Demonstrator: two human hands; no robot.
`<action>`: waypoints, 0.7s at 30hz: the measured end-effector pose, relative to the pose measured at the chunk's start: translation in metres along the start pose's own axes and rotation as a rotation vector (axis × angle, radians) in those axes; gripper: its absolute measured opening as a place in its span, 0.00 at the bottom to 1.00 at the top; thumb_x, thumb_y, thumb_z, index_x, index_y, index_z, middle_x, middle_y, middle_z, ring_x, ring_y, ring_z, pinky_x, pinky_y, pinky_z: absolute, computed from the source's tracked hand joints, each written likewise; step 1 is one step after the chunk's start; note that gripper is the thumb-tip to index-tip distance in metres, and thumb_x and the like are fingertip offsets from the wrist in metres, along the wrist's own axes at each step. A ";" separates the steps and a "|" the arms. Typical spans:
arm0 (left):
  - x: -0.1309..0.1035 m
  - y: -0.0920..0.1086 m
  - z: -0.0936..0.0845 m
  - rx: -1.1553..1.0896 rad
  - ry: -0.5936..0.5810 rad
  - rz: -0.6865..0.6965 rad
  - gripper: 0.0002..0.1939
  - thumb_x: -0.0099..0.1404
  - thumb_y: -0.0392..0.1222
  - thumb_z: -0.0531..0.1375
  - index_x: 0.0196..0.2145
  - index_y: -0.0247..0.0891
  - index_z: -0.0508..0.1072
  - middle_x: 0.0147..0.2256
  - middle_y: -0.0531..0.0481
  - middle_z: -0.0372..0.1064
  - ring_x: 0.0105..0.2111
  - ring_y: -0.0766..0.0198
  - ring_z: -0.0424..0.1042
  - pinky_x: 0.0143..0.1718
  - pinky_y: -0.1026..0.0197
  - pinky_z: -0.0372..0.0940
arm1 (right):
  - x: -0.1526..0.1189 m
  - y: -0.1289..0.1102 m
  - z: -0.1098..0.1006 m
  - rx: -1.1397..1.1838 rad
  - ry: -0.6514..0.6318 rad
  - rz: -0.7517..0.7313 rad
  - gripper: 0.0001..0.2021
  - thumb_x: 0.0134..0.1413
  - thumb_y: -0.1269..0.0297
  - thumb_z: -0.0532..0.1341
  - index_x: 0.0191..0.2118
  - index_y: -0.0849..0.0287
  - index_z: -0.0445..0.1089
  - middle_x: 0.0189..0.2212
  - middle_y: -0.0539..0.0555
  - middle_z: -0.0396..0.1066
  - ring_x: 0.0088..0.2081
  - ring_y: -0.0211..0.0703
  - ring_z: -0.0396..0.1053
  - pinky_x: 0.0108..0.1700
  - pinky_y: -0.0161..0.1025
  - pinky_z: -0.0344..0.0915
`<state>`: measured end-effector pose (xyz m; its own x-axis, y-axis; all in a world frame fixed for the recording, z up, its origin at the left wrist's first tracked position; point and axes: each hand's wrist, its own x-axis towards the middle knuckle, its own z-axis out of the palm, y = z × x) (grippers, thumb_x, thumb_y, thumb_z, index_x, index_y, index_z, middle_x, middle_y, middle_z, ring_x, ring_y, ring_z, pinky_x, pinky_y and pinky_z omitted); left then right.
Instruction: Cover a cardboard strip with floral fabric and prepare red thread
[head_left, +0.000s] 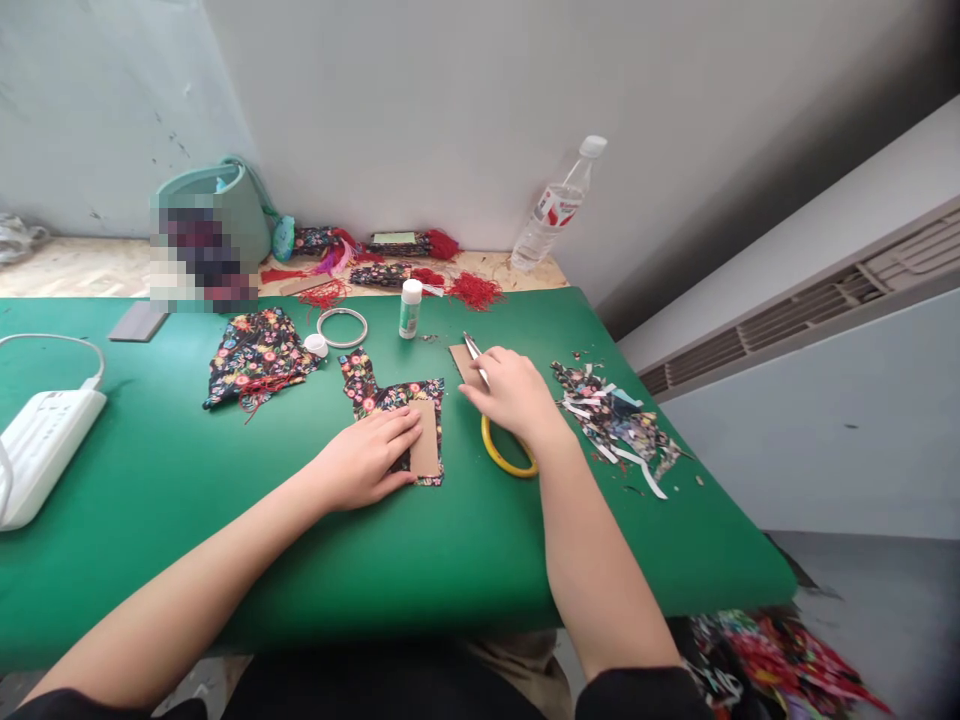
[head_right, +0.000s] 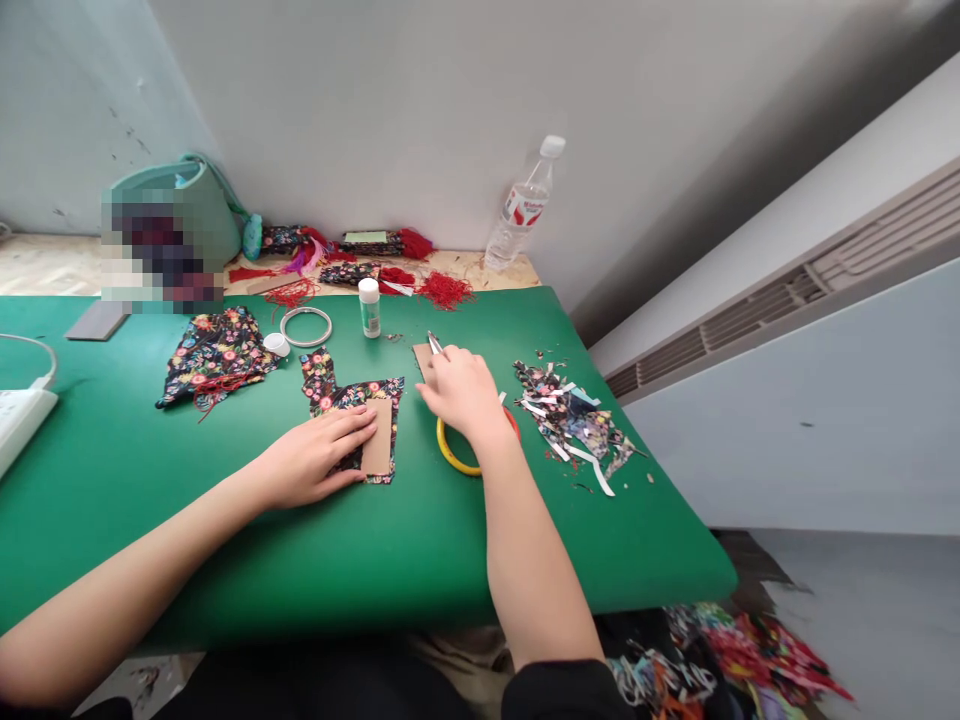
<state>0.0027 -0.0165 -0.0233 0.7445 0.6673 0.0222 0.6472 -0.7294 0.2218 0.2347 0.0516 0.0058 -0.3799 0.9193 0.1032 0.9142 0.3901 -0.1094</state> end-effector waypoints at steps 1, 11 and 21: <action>0.000 0.000 0.001 -0.005 0.003 -0.002 0.28 0.66 0.51 0.52 0.58 0.31 0.61 0.60 0.37 0.55 0.61 0.50 0.54 0.60 0.49 0.53 | 0.000 -0.005 0.001 0.032 -0.025 -0.054 0.13 0.53 0.58 0.60 0.40 0.62 0.70 0.38 0.62 0.69 0.41 0.55 0.68 0.43 0.49 0.64; -0.001 -0.002 0.008 -0.153 0.132 -0.081 0.35 0.62 0.53 0.57 0.59 0.30 0.51 0.60 0.28 0.49 0.62 0.46 0.49 0.60 0.43 0.53 | -0.010 -0.049 0.010 0.369 -0.246 -0.101 0.24 0.38 0.57 0.69 0.41 0.61 0.63 0.42 0.59 0.62 0.44 0.52 0.65 0.45 0.46 0.65; -0.003 -0.003 0.009 -0.172 0.146 -0.050 0.54 0.61 0.53 0.58 0.63 0.37 0.18 0.65 0.27 0.32 0.65 0.44 0.34 0.60 0.38 0.46 | 0.001 -0.027 0.001 1.237 -0.090 0.092 0.07 0.41 0.70 0.52 0.32 0.57 0.60 0.27 0.49 0.63 0.30 0.40 0.63 0.34 0.38 0.62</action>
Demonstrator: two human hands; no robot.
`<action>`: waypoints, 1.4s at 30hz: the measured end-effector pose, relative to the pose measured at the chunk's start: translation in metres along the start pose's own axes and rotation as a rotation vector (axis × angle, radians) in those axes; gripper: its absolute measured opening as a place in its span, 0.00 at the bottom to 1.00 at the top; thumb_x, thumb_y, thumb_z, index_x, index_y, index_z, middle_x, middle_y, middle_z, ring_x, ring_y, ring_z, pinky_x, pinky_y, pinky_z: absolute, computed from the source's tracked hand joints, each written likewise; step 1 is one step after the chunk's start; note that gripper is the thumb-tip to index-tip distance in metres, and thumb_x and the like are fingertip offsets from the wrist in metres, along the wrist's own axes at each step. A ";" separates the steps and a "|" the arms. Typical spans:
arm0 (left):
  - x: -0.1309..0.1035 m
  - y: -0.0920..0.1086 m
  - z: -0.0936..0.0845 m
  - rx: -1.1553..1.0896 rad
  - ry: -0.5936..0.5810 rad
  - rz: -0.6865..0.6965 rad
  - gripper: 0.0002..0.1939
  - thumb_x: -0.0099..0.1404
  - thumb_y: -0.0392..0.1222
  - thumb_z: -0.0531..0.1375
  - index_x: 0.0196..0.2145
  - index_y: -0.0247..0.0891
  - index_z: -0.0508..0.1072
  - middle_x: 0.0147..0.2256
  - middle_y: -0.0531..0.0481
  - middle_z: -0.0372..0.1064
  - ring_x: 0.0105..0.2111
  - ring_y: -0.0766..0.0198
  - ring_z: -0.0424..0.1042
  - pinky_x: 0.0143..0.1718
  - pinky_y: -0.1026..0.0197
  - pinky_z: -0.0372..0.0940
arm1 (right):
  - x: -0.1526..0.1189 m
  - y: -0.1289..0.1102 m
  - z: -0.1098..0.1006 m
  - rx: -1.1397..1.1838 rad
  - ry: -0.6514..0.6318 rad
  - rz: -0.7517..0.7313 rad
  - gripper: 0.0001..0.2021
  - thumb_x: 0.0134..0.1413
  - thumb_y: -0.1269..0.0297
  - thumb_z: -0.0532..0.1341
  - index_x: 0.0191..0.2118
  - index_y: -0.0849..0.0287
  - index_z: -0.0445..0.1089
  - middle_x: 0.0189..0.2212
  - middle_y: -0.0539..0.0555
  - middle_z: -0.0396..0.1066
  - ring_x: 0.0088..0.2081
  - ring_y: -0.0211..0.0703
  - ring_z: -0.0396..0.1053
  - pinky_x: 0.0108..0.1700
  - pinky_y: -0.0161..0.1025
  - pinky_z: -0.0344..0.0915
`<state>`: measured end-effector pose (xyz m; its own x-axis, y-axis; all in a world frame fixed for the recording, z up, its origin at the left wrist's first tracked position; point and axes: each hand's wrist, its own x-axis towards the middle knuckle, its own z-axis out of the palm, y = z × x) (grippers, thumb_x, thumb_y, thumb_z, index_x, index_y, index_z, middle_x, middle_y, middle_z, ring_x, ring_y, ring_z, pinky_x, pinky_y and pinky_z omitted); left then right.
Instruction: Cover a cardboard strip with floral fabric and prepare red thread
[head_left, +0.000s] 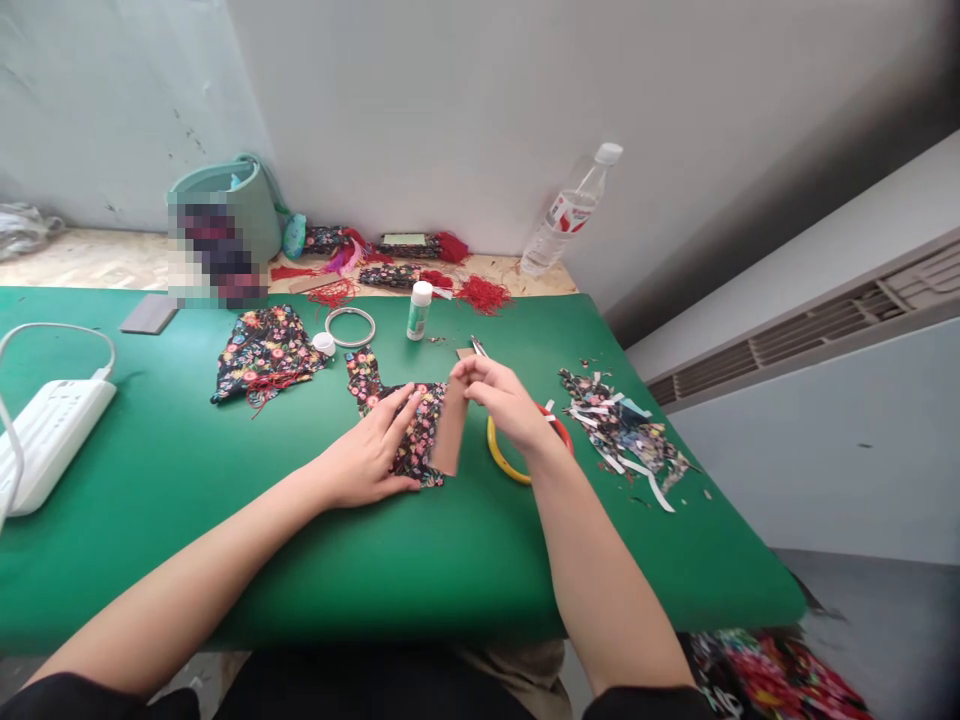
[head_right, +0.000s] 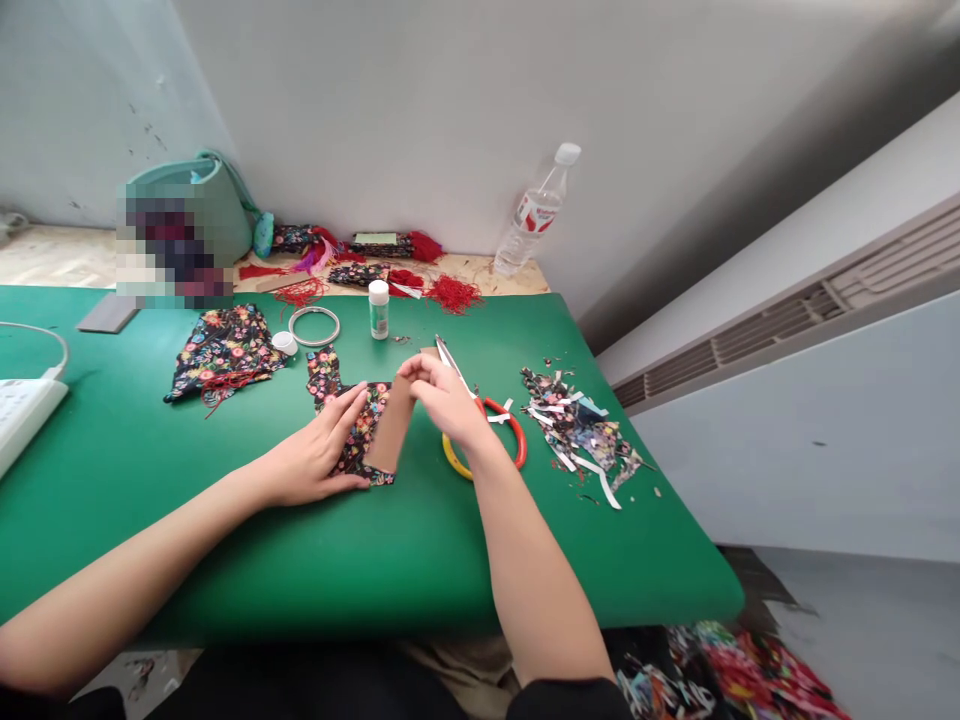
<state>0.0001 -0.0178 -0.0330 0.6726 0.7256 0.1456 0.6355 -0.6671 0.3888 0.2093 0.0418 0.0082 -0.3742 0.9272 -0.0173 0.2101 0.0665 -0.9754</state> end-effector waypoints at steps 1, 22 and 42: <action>0.000 0.000 0.000 0.003 -0.013 -0.004 0.54 0.61 0.54 0.58 0.63 0.37 0.17 0.65 0.28 0.31 0.65 0.44 0.34 0.61 0.38 0.45 | 0.000 -0.002 -0.002 0.074 0.030 -0.019 0.06 0.39 0.71 0.51 0.29 0.56 0.59 0.24 0.48 0.61 0.27 0.39 0.61 0.32 0.37 0.61; -0.004 -0.007 -0.013 0.147 -0.031 -0.023 0.49 0.62 0.56 0.55 0.64 0.31 0.26 0.64 0.30 0.40 0.64 0.45 0.42 0.62 0.46 0.45 | 0.006 0.011 0.002 0.233 0.034 0.333 0.15 0.30 0.61 0.72 0.30 0.60 0.74 0.28 0.51 0.73 0.30 0.38 0.69 0.29 0.33 0.66; -0.005 -0.012 -0.014 0.189 -0.126 -0.076 0.42 0.62 0.56 0.52 0.63 0.27 0.39 0.63 0.31 0.46 0.64 0.48 0.46 0.62 0.50 0.44 | 0.011 0.029 0.025 -0.220 -0.016 0.089 0.05 0.43 0.68 0.65 0.30 0.62 0.71 0.28 0.53 0.73 0.31 0.41 0.70 0.36 0.39 0.67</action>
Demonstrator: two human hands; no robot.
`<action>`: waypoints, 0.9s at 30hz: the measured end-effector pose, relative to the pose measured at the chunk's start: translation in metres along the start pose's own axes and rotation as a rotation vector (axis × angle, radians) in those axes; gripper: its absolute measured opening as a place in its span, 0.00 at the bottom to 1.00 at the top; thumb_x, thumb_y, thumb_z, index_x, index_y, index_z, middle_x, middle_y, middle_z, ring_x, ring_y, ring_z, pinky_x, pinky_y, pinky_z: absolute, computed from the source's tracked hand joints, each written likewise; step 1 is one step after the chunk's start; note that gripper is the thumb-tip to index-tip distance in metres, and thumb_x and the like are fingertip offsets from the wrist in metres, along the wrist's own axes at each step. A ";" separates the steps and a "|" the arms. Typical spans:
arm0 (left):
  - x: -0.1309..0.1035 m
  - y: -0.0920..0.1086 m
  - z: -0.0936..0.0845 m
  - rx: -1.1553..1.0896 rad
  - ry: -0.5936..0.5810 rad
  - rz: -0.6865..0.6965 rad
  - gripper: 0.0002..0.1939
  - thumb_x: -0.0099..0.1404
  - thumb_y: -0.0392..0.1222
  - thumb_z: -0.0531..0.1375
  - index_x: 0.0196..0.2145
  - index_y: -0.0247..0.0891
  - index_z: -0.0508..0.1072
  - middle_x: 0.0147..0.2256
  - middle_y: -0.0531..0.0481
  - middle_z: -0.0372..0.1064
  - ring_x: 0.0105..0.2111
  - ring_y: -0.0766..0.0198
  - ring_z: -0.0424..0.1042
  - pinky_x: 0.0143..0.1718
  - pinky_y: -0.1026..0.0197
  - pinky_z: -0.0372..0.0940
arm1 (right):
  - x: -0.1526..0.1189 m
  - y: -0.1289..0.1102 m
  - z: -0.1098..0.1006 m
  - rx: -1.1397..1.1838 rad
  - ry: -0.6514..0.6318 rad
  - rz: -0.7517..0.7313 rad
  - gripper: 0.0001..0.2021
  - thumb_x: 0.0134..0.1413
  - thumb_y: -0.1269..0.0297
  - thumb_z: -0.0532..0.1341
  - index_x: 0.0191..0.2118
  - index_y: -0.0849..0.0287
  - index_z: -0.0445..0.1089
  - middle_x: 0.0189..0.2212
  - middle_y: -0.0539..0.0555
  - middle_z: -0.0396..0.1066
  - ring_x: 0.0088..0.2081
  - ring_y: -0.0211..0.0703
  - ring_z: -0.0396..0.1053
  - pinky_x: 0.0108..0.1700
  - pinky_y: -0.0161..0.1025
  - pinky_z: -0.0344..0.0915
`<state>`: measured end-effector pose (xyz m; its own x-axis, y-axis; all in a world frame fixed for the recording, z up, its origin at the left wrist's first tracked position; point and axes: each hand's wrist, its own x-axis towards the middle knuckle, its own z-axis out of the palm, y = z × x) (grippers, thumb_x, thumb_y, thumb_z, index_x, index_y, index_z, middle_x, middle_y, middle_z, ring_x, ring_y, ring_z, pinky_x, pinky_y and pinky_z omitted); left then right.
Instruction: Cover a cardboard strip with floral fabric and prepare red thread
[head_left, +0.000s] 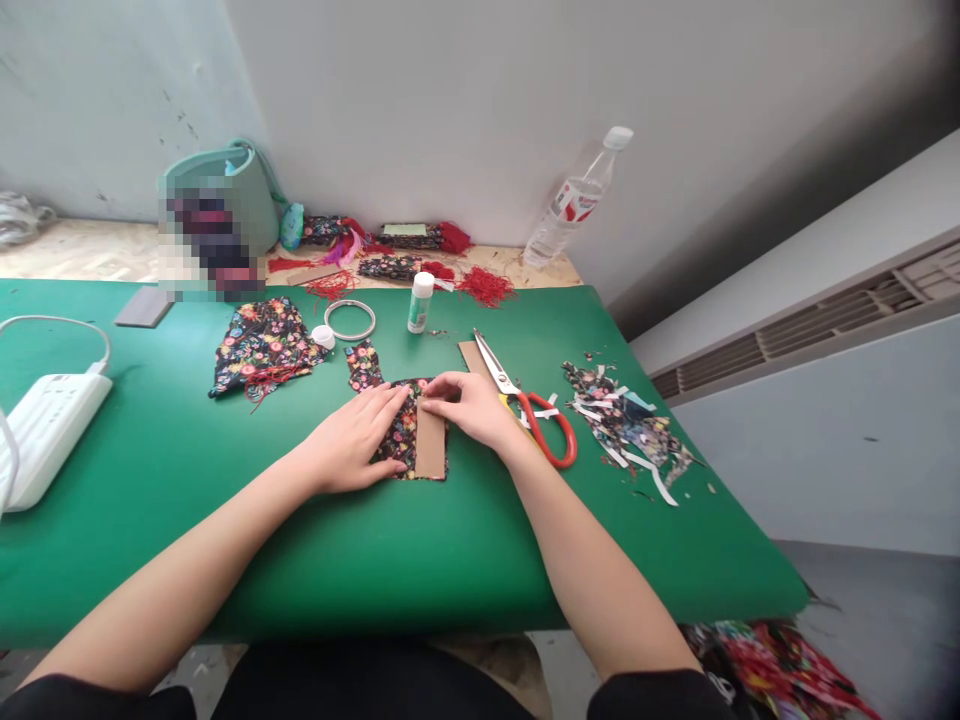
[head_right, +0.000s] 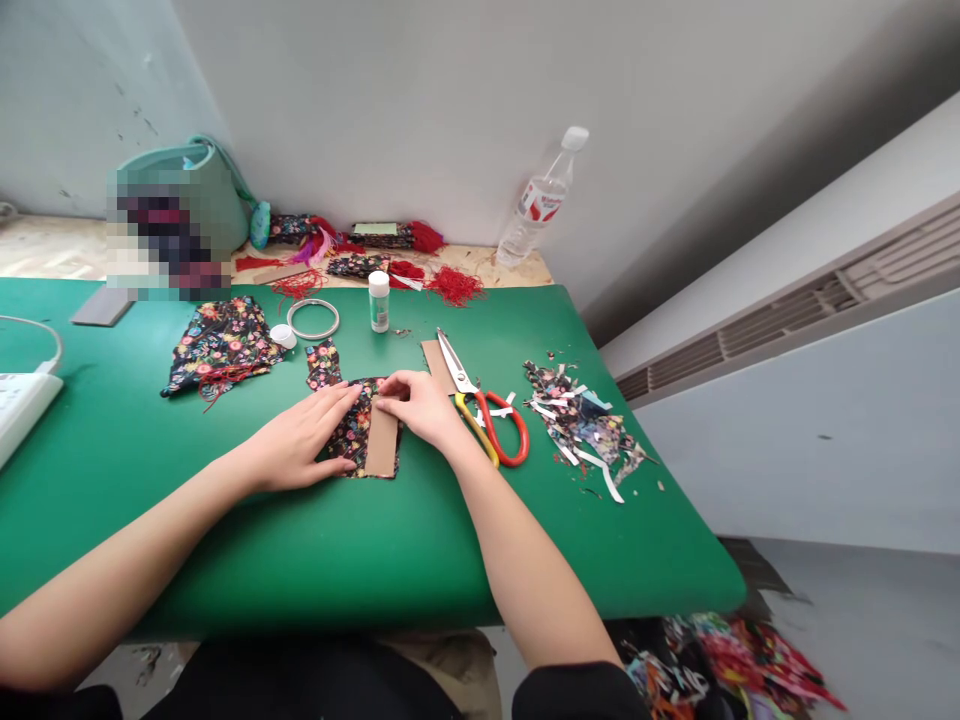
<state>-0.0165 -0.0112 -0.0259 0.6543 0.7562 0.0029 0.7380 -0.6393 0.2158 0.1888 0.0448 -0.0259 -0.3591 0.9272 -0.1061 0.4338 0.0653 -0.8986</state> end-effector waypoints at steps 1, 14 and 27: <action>0.000 0.000 0.000 0.000 -0.002 -0.001 0.42 0.62 0.56 0.52 0.63 0.27 0.40 0.63 0.31 0.46 0.64 0.48 0.46 0.62 0.50 0.44 | 0.000 0.000 0.000 -0.028 0.008 -0.008 0.05 0.44 0.68 0.65 0.31 0.62 0.71 0.28 0.53 0.73 0.31 0.41 0.70 0.37 0.40 0.67; 0.000 0.000 0.000 -0.013 -0.031 -0.018 0.43 0.62 0.58 0.52 0.64 0.27 0.40 0.63 0.32 0.45 0.64 0.49 0.44 0.62 0.51 0.43 | -0.031 -0.028 -0.015 -0.774 -0.276 -0.202 0.45 0.25 0.49 0.73 0.54 0.61 0.61 0.50 0.63 0.59 0.51 0.62 0.58 0.52 0.56 0.58; 0.000 -0.001 0.000 -0.023 -0.041 -0.015 0.43 0.63 0.57 0.52 0.64 0.28 0.37 0.64 0.32 0.43 0.64 0.50 0.43 0.63 0.51 0.42 | -0.034 -0.028 -0.011 -0.857 -0.313 -0.285 0.46 0.28 0.53 0.71 0.56 0.63 0.56 0.50 0.65 0.58 0.51 0.63 0.57 0.54 0.55 0.55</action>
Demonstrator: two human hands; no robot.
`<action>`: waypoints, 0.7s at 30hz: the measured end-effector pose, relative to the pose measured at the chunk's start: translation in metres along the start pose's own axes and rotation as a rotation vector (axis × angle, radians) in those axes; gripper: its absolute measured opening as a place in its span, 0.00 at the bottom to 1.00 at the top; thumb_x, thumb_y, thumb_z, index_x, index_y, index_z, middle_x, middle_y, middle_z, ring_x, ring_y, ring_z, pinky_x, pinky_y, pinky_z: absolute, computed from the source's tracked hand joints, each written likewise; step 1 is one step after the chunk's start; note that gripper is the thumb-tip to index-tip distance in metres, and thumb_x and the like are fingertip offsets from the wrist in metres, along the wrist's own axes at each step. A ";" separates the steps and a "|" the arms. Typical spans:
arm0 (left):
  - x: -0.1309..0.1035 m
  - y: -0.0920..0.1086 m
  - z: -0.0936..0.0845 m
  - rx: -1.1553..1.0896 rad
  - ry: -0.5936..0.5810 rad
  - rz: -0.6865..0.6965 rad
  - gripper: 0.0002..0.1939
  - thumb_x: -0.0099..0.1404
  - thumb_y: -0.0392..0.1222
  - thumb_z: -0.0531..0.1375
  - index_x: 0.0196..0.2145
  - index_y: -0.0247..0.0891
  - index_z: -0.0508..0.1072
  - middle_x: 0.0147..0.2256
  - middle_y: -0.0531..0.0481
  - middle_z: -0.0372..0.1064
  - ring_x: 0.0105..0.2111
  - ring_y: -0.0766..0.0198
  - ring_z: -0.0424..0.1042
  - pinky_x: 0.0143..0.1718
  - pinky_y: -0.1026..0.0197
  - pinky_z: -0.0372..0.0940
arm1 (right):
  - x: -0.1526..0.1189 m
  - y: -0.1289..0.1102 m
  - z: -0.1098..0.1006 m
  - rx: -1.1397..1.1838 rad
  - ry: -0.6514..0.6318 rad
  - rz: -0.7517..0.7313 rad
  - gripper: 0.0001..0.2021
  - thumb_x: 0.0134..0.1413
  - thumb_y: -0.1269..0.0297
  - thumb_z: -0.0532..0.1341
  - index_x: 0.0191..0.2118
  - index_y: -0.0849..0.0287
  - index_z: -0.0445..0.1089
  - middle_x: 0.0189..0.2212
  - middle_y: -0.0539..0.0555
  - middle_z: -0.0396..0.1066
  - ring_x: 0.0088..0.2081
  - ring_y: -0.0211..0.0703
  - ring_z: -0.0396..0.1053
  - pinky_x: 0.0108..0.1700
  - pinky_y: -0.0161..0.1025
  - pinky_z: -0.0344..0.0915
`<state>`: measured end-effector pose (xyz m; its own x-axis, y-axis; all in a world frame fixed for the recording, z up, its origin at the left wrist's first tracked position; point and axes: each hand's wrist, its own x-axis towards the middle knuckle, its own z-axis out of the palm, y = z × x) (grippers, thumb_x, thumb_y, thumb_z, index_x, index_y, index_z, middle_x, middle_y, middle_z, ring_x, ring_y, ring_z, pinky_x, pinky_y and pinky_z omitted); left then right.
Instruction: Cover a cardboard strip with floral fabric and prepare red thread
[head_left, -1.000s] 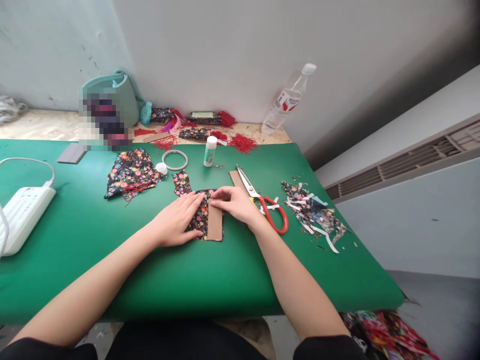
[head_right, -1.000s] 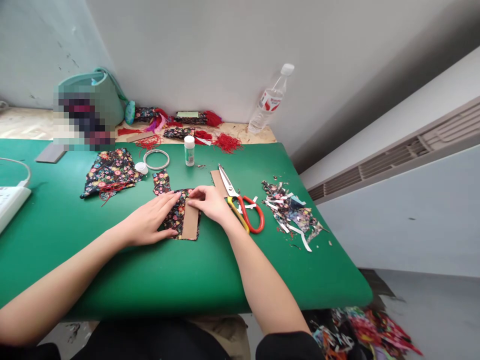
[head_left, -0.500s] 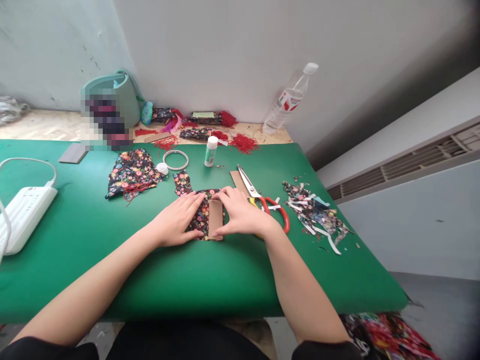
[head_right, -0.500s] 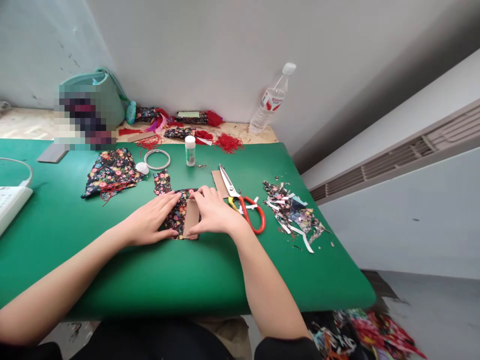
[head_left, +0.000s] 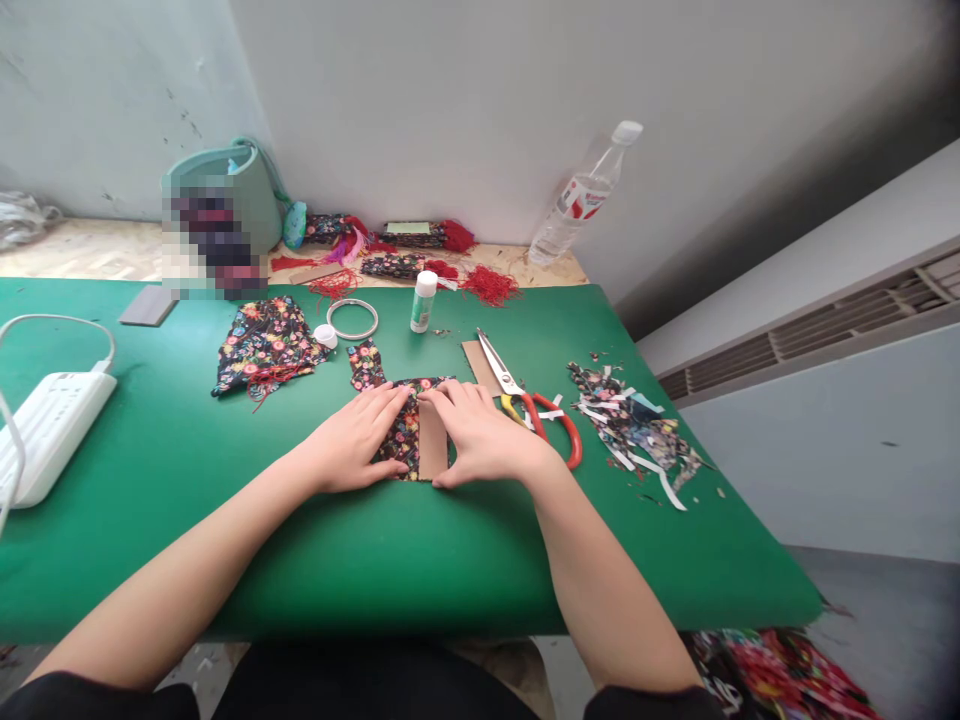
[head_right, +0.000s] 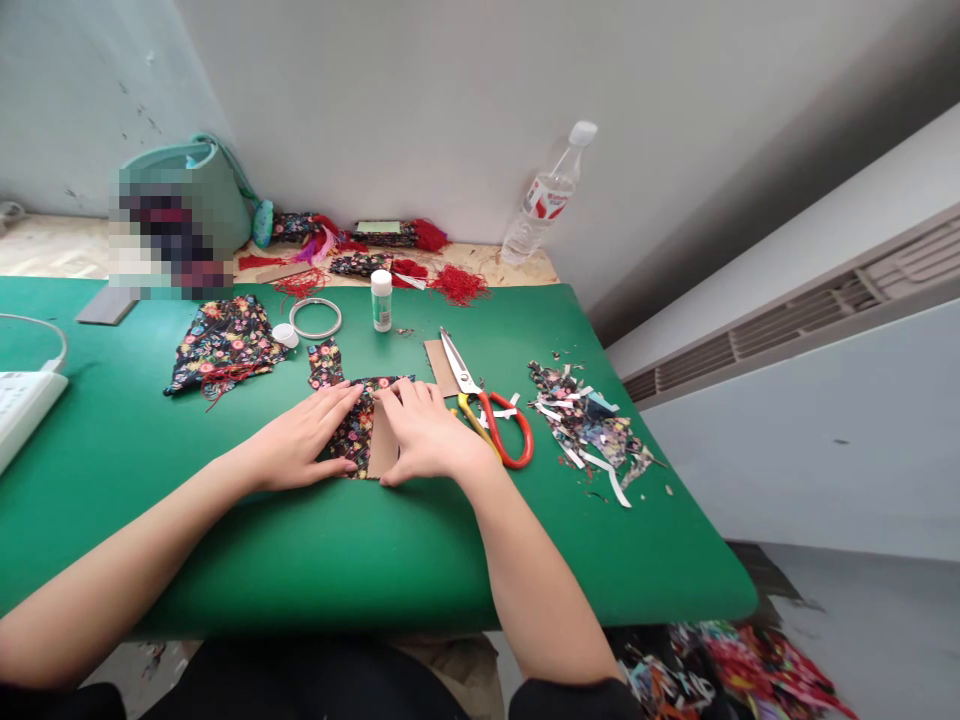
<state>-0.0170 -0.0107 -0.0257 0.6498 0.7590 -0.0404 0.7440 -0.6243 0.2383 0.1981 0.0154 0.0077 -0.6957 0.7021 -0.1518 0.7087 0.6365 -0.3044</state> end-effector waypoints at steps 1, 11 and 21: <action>0.000 0.000 0.000 0.000 -0.002 -0.001 0.44 0.62 0.57 0.52 0.64 0.28 0.37 0.64 0.32 0.43 0.64 0.50 0.43 0.63 0.51 0.42 | 0.000 0.000 0.000 0.005 0.004 -0.007 0.46 0.28 0.54 0.71 0.57 0.64 0.56 0.50 0.65 0.58 0.51 0.64 0.56 0.54 0.55 0.55; 0.001 -0.007 -0.007 0.034 0.114 -0.074 0.45 0.63 0.62 0.48 0.64 0.24 0.39 0.65 0.31 0.39 0.65 0.48 0.35 0.63 0.48 0.40 | 0.004 0.008 0.000 0.058 0.131 -0.018 0.46 0.31 0.56 0.69 0.59 0.62 0.50 0.50 0.64 0.57 0.55 0.63 0.53 0.58 0.58 0.49; 0.000 -0.018 -0.010 0.092 0.099 -0.123 0.48 0.60 0.64 0.51 0.64 0.24 0.41 0.63 0.30 0.45 0.63 0.45 0.45 0.63 0.46 0.42 | 0.010 0.025 0.009 0.328 0.131 0.005 0.51 0.34 0.59 0.70 0.63 0.55 0.41 0.56 0.62 0.50 0.61 0.58 0.50 0.60 0.54 0.52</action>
<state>-0.0321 0.0022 -0.0200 0.5377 0.8425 0.0333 0.8311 -0.5362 0.1472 0.2080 0.0359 -0.0096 -0.6565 0.7533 -0.0389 0.6218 0.5114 -0.5931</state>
